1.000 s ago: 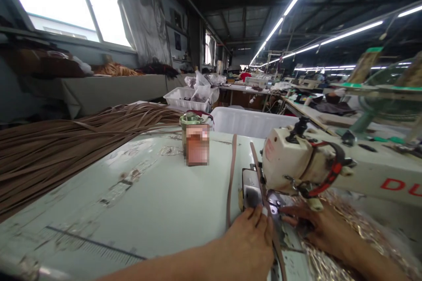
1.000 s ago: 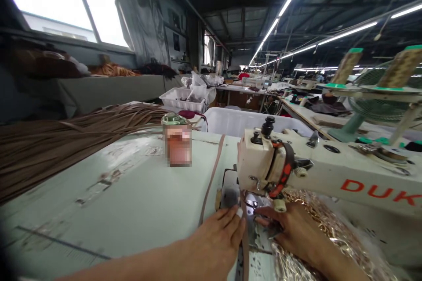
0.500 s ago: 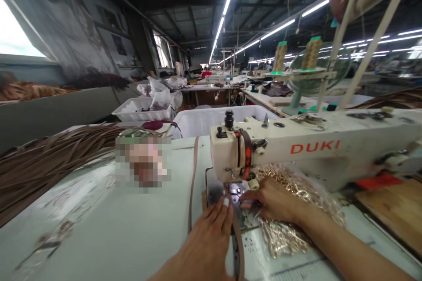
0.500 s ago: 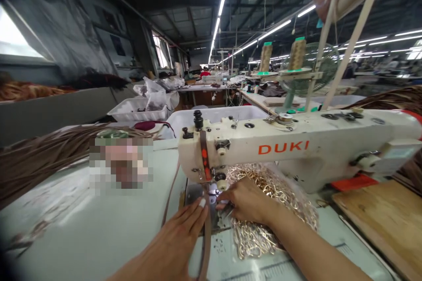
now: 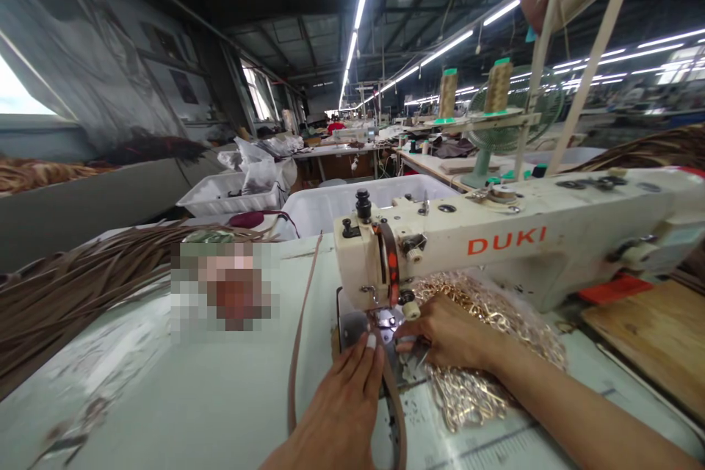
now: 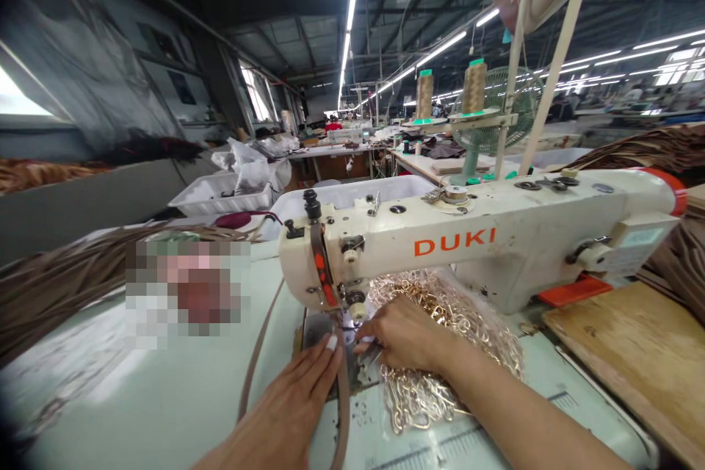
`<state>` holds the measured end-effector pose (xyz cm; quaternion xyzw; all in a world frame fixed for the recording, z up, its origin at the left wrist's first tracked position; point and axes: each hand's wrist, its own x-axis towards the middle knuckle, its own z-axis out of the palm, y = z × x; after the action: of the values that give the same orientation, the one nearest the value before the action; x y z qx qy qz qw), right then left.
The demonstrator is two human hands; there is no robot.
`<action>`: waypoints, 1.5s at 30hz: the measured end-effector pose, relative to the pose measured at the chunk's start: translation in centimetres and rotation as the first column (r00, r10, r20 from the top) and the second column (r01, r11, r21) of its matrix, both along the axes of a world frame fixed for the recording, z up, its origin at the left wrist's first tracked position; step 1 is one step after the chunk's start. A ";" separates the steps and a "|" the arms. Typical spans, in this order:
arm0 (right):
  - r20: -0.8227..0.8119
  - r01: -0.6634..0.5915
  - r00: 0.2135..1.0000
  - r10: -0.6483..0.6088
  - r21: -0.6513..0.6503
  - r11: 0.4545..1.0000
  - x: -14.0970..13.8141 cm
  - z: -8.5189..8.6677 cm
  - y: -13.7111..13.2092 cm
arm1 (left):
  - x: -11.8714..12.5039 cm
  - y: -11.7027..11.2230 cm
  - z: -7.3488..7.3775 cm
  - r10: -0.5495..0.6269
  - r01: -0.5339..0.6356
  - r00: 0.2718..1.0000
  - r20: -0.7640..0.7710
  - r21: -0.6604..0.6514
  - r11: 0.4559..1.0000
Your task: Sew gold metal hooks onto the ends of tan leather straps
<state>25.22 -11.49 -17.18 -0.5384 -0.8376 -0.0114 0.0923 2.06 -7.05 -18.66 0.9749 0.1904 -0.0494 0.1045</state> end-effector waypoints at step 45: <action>-0.023 -0.018 1.000 0.018 -0.014 1.000 -0.1 0.1 0.0 | -0.4 -0.1 0.2 -0.009 0.010 0.999 0.033 -0.013 1.000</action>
<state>25.08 -11.51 -17.11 -0.5317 -0.8413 0.0015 0.0978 1.67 -7.18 -18.42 0.9757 0.1837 -0.0350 0.1138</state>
